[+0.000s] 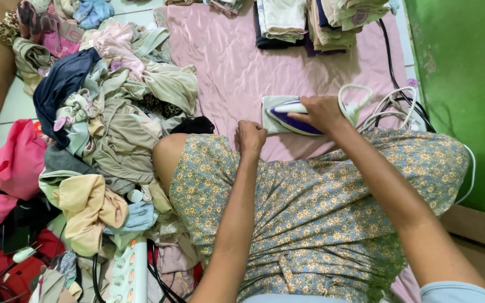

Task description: A person sits on the floor ironing small garments with an electric iron and then folding them into neat squares to be stacked.

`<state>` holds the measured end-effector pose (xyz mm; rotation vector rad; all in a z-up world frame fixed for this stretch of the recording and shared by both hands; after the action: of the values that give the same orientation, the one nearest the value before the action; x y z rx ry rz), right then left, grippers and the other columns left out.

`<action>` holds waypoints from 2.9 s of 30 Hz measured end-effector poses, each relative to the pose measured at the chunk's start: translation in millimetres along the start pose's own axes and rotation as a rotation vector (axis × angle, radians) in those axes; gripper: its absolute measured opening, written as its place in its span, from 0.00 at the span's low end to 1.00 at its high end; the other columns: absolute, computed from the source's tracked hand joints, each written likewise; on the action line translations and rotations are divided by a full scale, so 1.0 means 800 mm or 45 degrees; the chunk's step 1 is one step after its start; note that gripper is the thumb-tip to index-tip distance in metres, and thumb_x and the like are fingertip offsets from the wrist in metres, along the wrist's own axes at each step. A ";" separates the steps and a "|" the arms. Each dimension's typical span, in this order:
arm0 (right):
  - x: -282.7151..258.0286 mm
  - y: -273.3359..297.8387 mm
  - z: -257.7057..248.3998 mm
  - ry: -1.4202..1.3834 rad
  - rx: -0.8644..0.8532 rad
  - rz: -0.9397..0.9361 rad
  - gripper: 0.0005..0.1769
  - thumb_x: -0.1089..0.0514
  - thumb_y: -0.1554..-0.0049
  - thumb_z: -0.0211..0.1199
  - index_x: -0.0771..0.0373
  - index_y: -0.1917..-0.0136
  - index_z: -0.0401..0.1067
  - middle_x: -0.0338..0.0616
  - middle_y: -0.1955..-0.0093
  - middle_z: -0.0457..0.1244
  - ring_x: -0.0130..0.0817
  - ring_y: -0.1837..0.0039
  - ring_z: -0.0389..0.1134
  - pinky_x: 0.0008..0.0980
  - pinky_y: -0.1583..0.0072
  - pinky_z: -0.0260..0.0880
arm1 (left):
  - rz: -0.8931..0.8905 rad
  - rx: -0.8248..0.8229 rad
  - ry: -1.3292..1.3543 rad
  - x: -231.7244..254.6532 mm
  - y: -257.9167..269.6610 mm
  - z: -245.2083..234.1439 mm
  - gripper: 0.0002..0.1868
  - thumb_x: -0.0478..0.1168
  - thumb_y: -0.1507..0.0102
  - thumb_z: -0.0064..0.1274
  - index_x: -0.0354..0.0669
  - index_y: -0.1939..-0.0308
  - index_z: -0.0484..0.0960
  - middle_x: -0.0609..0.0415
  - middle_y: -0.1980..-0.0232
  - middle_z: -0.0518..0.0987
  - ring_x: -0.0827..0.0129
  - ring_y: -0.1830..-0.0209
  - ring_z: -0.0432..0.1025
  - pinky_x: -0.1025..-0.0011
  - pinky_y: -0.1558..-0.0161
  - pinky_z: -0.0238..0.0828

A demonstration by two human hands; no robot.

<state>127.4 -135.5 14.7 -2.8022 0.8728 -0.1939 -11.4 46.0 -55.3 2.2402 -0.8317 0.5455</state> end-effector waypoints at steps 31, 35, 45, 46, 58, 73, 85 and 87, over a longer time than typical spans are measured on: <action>0.002 -0.062 0.002 0.184 -0.065 0.358 0.32 0.23 0.43 0.53 0.53 0.62 0.69 0.41 0.70 0.67 0.44 0.65 0.73 0.45 0.63 0.70 | -0.125 0.005 0.041 0.009 0.006 -0.022 0.10 0.40 0.42 0.43 0.48 0.58 0.74 0.50 0.51 0.75 0.49 0.43 0.71 0.50 0.48 0.73; 0.056 -0.032 0.006 0.282 -0.123 0.510 0.29 0.27 0.39 0.56 0.51 0.67 0.72 0.40 0.72 0.67 0.41 0.65 0.74 0.40 0.63 0.72 | -0.104 -0.029 -0.047 0.012 0.006 -0.022 0.11 0.40 0.42 0.42 0.48 0.58 0.76 0.49 0.50 0.75 0.49 0.44 0.72 0.51 0.47 0.72; 0.120 0.018 -0.028 0.329 -0.117 0.732 0.32 0.25 0.39 0.58 0.55 0.63 0.71 0.44 0.72 0.66 0.45 0.66 0.73 0.44 0.64 0.73 | 0.399 0.445 0.094 0.107 0.069 -0.083 0.10 0.31 0.47 0.52 0.36 0.63 0.72 0.41 0.56 0.69 0.39 0.52 0.71 0.48 0.52 0.71; 0.116 0.018 -0.031 0.354 -0.103 0.730 0.33 0.25 0.39 0.59 0.56 0.64 0.72 0.43 0.72 0.66 0.45 0.66 0.73 0.43 0.63 0.73 | 0.379 0.278 0.084 0.121 0.069 -0.073 0.09 0.36 0.41 0.49 0.39 0.59 0.70 0.44 0.54 0.69 0.43 0.53 0.73 0.51 0.53 0.73; 0.115 0.022 -0.022 0.436 -0.013 0.753 0.36 0.21 0.41 0.56 0.56 0.63 0.72 0.38 0.73 0.63 0.40 0.68 0.72 0.41 0.63 0.73 | 0.277 0.624 -0.839 0.163 -0.018 0.126 0.15 0.43 0.39 0.52 0.33 0.62 0.70 0.36 0.63 0.68 0.42 0.67 0.72 0.51 0.86 0.68; 0.116 0.021 -0.013 0.481 -0.008 0.729 0.35 0.23 0.40 0.56 0.56 0.63 0.73 0.36 0.73 0.62 0.36 0.69 0.71 0.39 0.65 0.71 | 0.255 -0.420 0.767 0.081 -0.041 -0.048 0.16 0.43 0.47 0.57 0.38 0.58 0.82 0.49 0.68 0.78 0.62 0.65 0.76 0.64 0.59 0.76; 0.107 0.024 -0.035 0.391 0.078 0.661 0.33 0.25 0.39 0.59 0.58 0.62 0.73 0.39 0.73 0.63 0.39 0.70 0.71 0.38 0.65 0.70 | 0.031 -0.189 0.789 0.035 -0.014 -0.052 0.25 0.46 0.36 0.50 0.25 0.46 0.72 0.30 0.47 0.74 0.42 0.46 0.73 0.47 0.56 0.78; 0.093 0.032 -0.045 0.284 0.117 0.638 0.34 0.26 0.39 0.60 0.59 0.63 0.73 0.43 0.73 0.63 0.42 0.70 0.71 0.39 0.65 0.70 | 0.061 -0.116 0.520 0.017 -0.033 -0.036 0.23 0.51 0.36 0.50 0.32 0.52 0.79 0.36 0.54 0.80 0.45 0.47 0.75 0.48 0.53 0.76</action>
<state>167.6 -203.8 49.0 -2.4122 1.5354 -0.4554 12.3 76.1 -39.8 1.9357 -0.6824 0.9299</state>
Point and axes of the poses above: each hand's wrist, its own y-axis away from the middle knuckle, its own z-axis out of the palm, x = y × z, the point moved 5 cm from there along -y, towards the middle knuckle
